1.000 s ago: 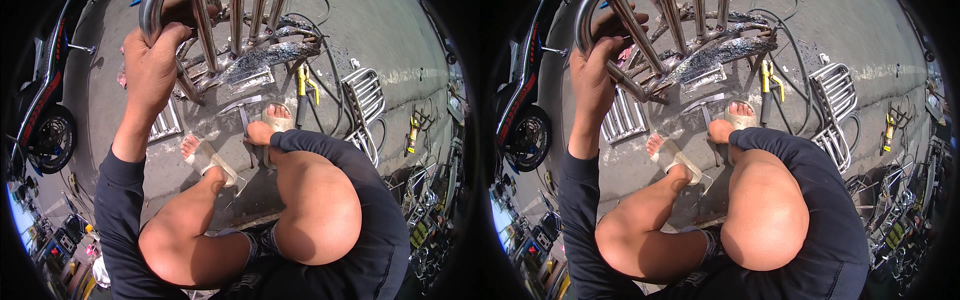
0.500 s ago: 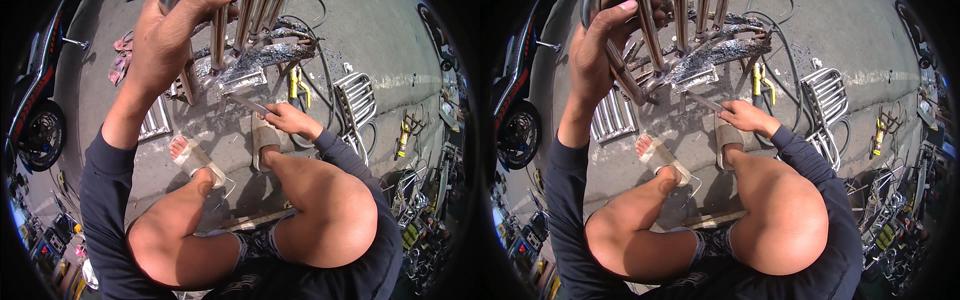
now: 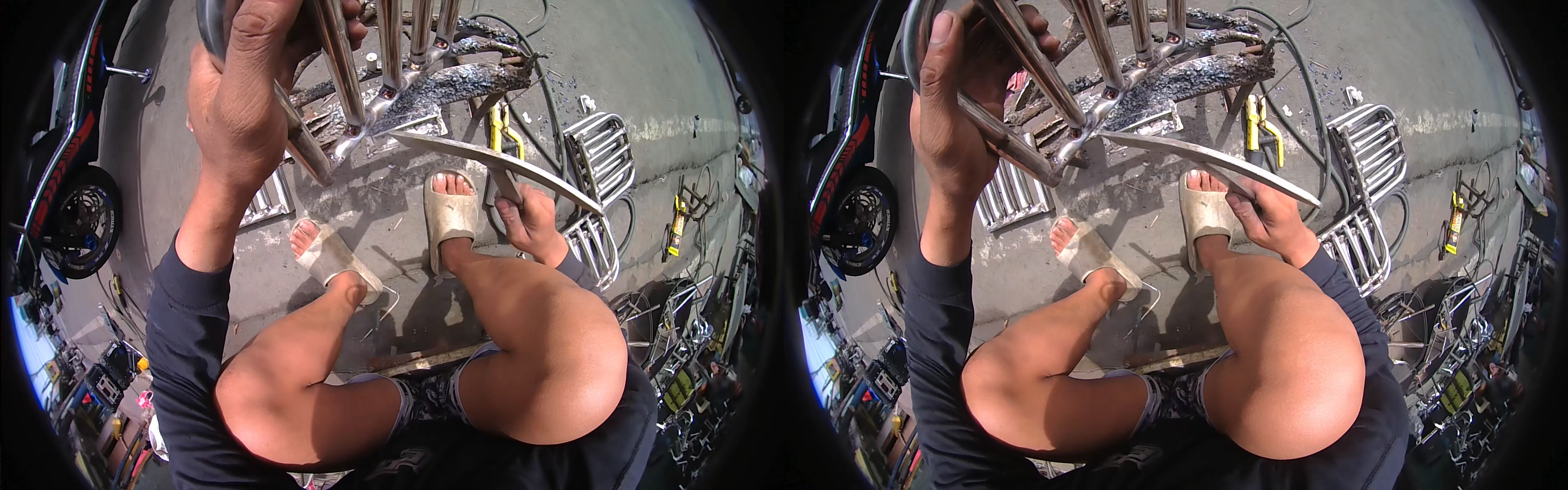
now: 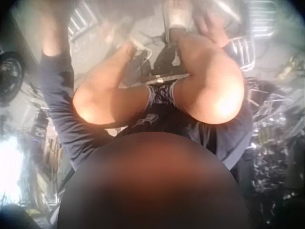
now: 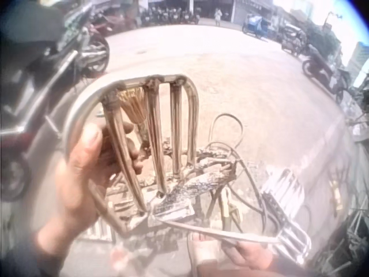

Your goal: The person sits on the ground and welds a tubular metal frame using a handheld welding torch. They position the frame, apply the weld, and then inspect the joint before continuing.

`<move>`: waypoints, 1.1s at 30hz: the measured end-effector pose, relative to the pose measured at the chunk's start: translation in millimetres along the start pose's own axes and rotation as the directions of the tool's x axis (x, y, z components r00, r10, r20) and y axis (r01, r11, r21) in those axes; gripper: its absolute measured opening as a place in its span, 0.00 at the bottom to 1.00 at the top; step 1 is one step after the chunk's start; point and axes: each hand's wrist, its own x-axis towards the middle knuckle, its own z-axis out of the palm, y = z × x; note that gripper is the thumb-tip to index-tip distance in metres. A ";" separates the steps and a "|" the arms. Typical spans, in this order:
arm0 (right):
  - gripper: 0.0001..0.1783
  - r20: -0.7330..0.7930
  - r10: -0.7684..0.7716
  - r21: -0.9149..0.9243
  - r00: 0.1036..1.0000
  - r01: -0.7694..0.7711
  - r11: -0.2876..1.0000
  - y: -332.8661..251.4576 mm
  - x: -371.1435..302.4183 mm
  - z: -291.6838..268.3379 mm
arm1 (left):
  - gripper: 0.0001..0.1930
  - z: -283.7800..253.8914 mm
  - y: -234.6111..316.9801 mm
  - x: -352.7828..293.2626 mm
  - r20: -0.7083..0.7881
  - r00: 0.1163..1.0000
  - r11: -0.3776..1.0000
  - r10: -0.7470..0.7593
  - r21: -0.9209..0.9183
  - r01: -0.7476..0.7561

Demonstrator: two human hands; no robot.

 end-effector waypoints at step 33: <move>0.11 -0.402 -0.163 0.037 0.901 0.194 0.980 -29.0 46.8 9.9 | 0.25 35.8 9.8 9.3 -0.090 0.995 0.995 0.035 0.093 -0.026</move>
